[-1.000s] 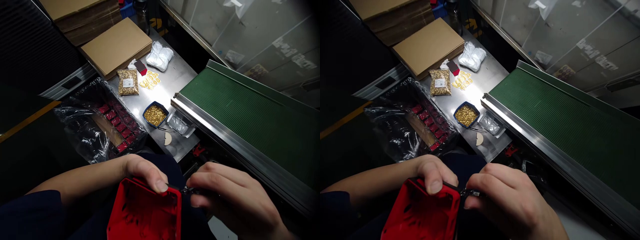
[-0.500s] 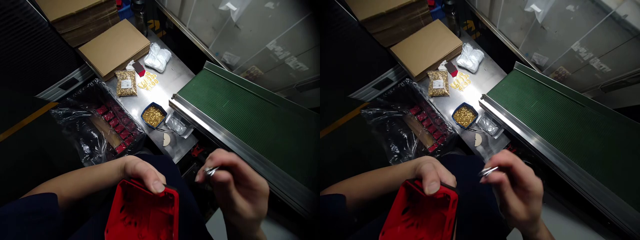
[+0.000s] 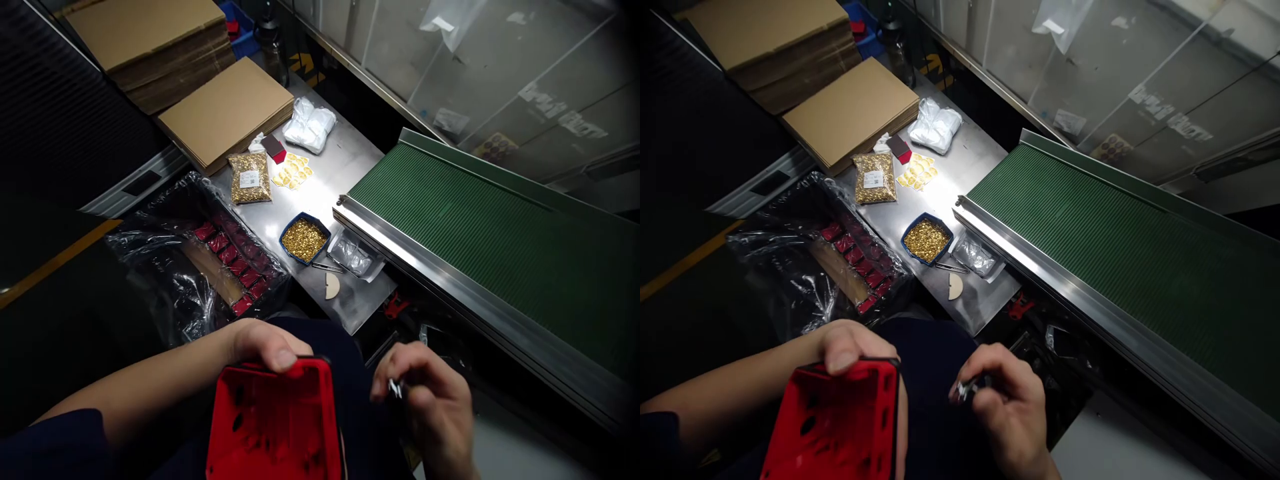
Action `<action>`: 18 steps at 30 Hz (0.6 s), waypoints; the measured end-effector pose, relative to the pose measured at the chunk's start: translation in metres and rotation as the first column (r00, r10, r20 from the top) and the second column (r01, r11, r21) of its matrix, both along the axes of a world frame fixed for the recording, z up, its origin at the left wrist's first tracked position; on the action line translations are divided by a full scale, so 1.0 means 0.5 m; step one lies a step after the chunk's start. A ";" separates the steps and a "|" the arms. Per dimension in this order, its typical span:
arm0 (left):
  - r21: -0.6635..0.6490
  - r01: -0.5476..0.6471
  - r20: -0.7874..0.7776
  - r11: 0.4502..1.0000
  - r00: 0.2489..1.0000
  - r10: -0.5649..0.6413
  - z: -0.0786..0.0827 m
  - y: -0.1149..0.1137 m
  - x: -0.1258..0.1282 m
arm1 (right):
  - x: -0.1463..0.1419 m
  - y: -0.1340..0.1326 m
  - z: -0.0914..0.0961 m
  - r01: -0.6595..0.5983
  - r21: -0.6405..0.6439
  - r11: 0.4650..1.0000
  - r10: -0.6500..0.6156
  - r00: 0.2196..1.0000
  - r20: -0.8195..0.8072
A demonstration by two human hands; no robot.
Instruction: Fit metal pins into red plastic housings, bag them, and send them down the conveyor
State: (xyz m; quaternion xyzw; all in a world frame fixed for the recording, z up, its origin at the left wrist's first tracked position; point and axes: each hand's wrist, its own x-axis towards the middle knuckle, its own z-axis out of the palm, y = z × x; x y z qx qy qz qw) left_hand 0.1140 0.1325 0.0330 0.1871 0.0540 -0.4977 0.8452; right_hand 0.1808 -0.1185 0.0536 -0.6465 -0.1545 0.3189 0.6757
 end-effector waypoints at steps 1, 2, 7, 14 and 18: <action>-0.046 -0.031 -0.032 0.998 0.999 0.030 0.004 0.002 -0.002 | 0.003 -0.013 -0.049 0.048 -0.127 0.991 -0.048 0.999 0.003; -0.095 -0.066 -0.058 0.993 0.996 0.061 0.004 0.004 -0.005 | 0.006 -0.024 -0.108 0.063 -0.314 0.947 -0.063 0.998 0.010; 0.195 -0.494 -0.131 0.847 0.843 0.521 -0.063 -0.003 -0.032 | 0.023 -0.039 -0.425 0.118 -0.637 0.762 -0.067 0.992 0.104; 0.479 -0.556 -0.302 0.679 0.622 0.723 -0.139 -0.047 -0.053 | 0.055 -0.023 -0.612 0.207 -0.750 0.628 -0.009 0.966 0.259; 0.582 -0.551 -0.270 0.598 0.562 0.782 -0.135 -0.054 -0.042 | 0.062 -0.008 -0.615 0.215 -0.790 0.574 0.048 0.954 0.295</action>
